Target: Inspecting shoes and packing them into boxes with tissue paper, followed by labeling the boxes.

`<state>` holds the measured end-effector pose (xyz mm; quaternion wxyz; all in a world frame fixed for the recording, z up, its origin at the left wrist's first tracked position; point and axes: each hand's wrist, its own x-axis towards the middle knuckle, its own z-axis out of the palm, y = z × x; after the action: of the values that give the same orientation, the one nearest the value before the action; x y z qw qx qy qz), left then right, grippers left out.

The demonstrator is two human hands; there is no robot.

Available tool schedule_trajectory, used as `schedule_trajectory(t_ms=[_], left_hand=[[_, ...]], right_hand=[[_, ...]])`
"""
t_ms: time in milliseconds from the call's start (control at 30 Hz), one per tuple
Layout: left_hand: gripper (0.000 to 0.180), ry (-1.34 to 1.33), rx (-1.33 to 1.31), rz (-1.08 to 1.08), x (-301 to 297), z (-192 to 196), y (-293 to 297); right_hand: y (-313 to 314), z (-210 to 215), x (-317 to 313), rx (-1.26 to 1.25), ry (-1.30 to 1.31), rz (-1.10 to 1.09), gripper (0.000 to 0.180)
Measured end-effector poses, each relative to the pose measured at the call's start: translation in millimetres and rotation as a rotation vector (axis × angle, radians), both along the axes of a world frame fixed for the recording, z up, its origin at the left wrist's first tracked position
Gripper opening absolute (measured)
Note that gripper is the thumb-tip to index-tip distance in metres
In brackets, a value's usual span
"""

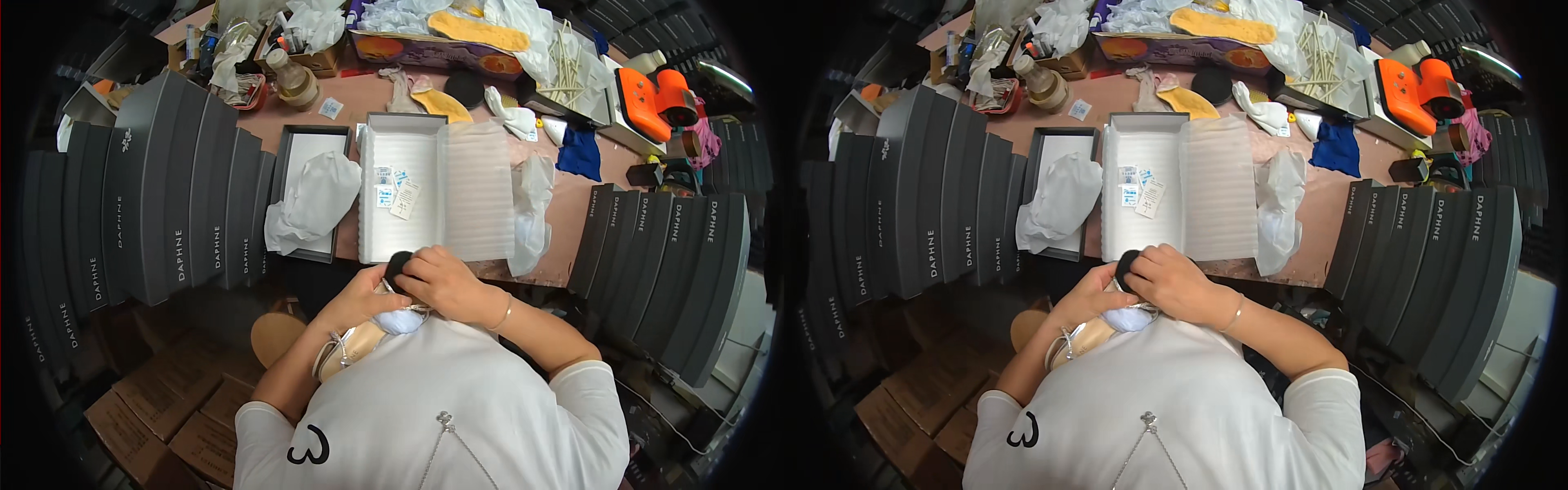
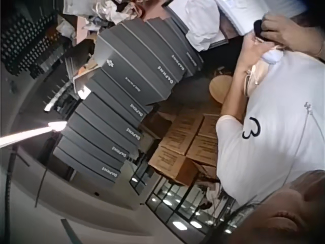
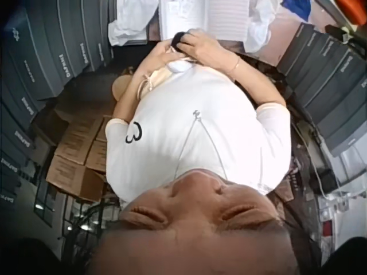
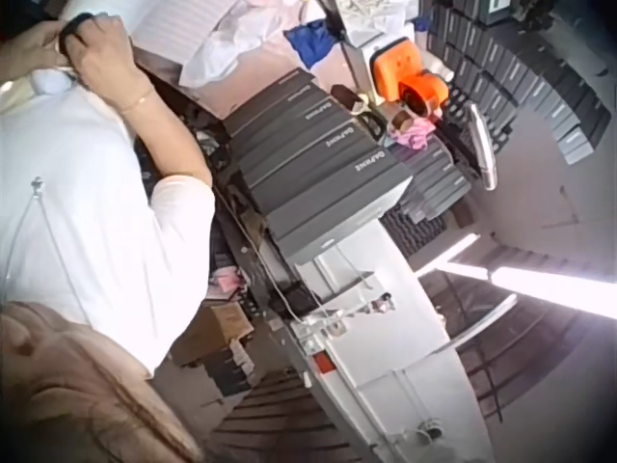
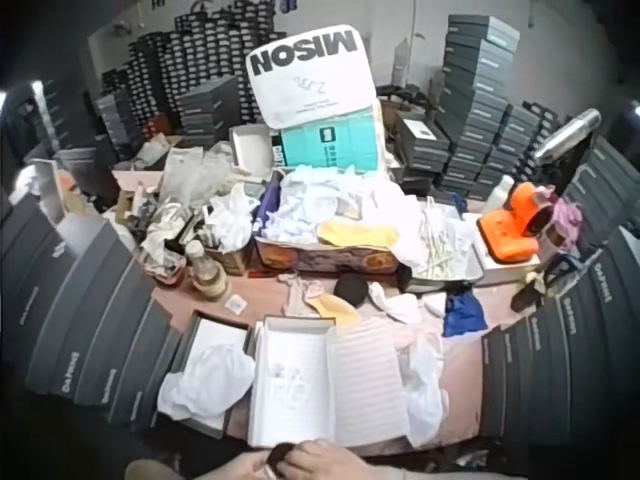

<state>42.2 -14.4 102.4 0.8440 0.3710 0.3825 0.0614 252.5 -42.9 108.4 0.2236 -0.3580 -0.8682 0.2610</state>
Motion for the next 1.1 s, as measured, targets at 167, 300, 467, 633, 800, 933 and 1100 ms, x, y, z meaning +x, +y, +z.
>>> schedule_trajectory(t_ms=[167,300,467,633,800,933,1100], left_hand=[[0.051,-0.018,-0.083,0.083,-8,7,-20],[0.051,-0.052,-0.033,0.025,3,12,-21],[0.043,-0.029,-0.111,0.083,-10,6,-25],[0.050,-0.045,-0.047,-0.037,-3,5,-18],[0.053,-0.026,-0.082,0.021,-14,-4,-17],[0.056,-0.026,-0.085,0.017,-2,4,-7],[0.051,-0.198,-0.032,0.292,-8,-10,39]], right_hand=[[-53,-2,20,-0.015,0.034,-0.046,0.024],[-33,0,4,-0.063,0.080,-0.120,0.030],[-77,2,25,-0.077,0.058,-0.130,0.028],[-35,-7,-4,-0.079,0.117,-0.257,0.025],[-71,-9,11,-0.063,0.097,-0.167,0.021],[13,-37,11,0.034,0.058,-0.310,0.024],[84,-6,71,0.340,-0.313,-0.807,0.059]])
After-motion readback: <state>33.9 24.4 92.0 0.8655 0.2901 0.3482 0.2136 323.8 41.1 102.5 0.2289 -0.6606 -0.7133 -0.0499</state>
